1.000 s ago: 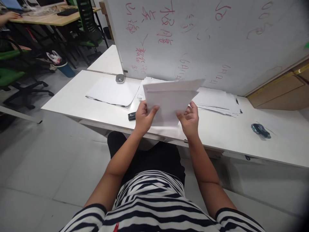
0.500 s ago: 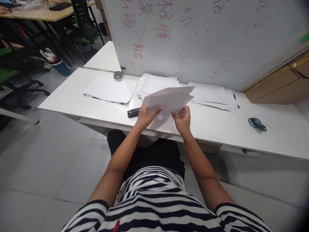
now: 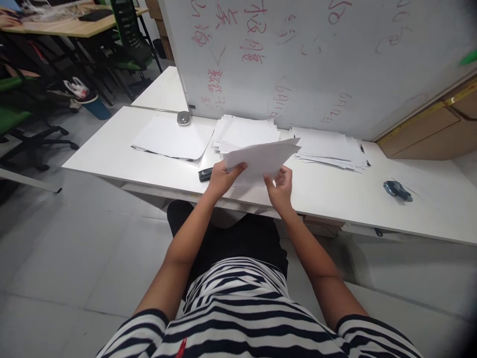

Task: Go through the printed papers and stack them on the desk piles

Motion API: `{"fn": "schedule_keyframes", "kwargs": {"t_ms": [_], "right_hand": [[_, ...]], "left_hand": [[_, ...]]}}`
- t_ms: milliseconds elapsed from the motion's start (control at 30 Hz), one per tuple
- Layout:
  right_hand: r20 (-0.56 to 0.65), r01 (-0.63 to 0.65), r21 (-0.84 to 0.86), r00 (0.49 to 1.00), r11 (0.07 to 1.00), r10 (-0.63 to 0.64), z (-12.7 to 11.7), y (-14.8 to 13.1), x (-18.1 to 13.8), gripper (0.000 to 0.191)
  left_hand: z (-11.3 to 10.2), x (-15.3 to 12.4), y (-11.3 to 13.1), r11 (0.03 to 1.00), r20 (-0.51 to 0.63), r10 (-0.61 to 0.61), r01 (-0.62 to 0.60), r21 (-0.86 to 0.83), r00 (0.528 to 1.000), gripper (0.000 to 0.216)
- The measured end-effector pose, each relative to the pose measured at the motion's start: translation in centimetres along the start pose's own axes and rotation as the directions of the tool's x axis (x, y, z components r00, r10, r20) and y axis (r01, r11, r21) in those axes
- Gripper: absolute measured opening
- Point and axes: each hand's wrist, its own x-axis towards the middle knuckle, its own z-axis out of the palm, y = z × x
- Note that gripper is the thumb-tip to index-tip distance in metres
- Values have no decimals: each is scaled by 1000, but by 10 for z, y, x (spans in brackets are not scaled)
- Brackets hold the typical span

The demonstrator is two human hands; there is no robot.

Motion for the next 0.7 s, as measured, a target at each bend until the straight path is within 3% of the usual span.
{"fn": "schedule_keyframes", "kwargs": {"t_ms": [133, 300, 433, 567, 700], "right_hand": [[15, -43, 34, 999, 998, 43, 5, 10, -11, 55], [62, -79, 81, 995, 994, 74, 6, 16, -19, 48], [82, -83, 20, 993, 996, 81, 0, 15, -20, 52], [64, -107, -66, 992, 992, 112, -6, 4, -22, 66], [12, -143, 106, 990, 984, 143, 0, -12, -40, 62]], "left_hand": [[-2, -2, -9, 999, 15, -34, 34, -5, 999, 43], [-6, -2, -9, 1000, 72, 5, -7, 25, 997, 40], [-10, -2, -5, 998, 88, -56, 56, 6, 995, 38], [-2, -2, -1, 992, -69, -83, 76, -98, 994, 42], [32, -15, -1, 952, -273, -144, 57, -301, 951, 55]]}}
